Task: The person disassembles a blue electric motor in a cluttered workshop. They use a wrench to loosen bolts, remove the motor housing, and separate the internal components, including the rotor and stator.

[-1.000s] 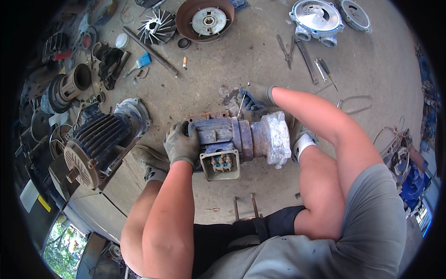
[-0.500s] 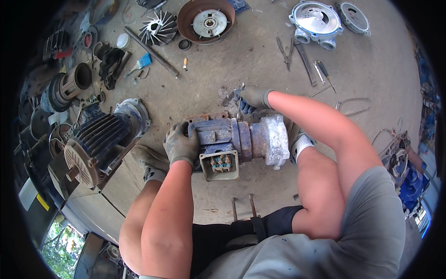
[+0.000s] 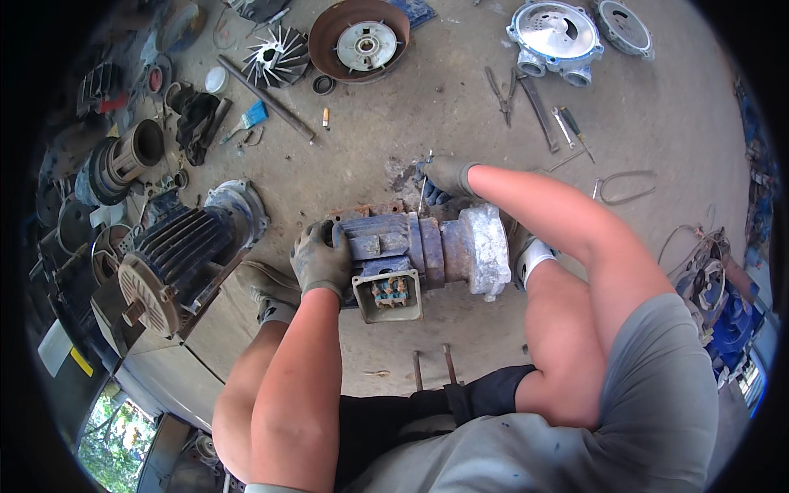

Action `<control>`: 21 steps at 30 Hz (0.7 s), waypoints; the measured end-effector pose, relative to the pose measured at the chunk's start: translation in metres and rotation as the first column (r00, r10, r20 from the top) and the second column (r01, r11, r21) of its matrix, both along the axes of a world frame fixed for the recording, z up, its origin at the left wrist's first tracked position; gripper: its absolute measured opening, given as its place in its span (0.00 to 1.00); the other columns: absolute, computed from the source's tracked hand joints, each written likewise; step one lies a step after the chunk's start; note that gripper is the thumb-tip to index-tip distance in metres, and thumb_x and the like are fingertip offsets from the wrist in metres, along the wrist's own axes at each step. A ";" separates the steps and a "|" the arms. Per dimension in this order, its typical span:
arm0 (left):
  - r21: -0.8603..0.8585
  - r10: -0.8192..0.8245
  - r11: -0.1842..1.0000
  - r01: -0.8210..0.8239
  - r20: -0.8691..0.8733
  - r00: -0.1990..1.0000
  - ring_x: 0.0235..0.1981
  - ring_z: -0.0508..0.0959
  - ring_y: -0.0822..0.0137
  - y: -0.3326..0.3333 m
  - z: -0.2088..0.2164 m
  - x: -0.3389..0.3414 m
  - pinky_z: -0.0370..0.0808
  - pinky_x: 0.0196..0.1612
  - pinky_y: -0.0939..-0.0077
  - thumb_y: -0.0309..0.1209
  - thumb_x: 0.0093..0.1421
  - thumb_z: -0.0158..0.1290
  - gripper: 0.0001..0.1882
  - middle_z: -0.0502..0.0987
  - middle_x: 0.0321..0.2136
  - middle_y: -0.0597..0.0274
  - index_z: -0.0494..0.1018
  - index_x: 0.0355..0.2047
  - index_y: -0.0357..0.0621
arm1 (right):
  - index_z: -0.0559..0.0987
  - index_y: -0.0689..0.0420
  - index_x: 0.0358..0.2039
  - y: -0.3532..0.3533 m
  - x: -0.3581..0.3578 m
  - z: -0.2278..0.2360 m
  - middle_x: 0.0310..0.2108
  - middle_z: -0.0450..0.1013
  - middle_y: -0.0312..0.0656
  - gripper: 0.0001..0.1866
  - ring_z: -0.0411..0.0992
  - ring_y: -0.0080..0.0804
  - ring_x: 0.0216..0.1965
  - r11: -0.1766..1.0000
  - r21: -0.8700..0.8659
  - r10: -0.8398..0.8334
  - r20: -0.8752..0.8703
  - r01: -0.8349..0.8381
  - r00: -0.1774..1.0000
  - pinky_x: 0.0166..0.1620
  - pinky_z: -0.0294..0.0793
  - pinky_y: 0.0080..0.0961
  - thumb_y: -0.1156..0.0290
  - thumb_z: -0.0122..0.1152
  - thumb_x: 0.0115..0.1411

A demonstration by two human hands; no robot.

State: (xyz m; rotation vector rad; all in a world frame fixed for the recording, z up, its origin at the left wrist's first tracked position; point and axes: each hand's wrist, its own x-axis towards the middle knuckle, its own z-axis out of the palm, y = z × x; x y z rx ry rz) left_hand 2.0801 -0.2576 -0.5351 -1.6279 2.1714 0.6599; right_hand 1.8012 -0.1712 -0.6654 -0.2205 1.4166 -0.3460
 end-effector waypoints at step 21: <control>-0.018 -0.014 1.000 0.014 -0.011 1.000 0.62 0.76 0.48 0.000 -0.002 0.002 0.69 0.68 0.54 0.50 0.70 0.52 0.24 0.81 0.58 0.54 0.84 0.54 0.49 | 0.80 0.52 0.36 0.009 -0.004 -0.019 0.23 0.76 0.39 0.15 0.72 0.31 0.18 0.983 0.074 -0.174 0.060 0.170 0.983 0.21 0.69 0.33 0.56 0.54 0.73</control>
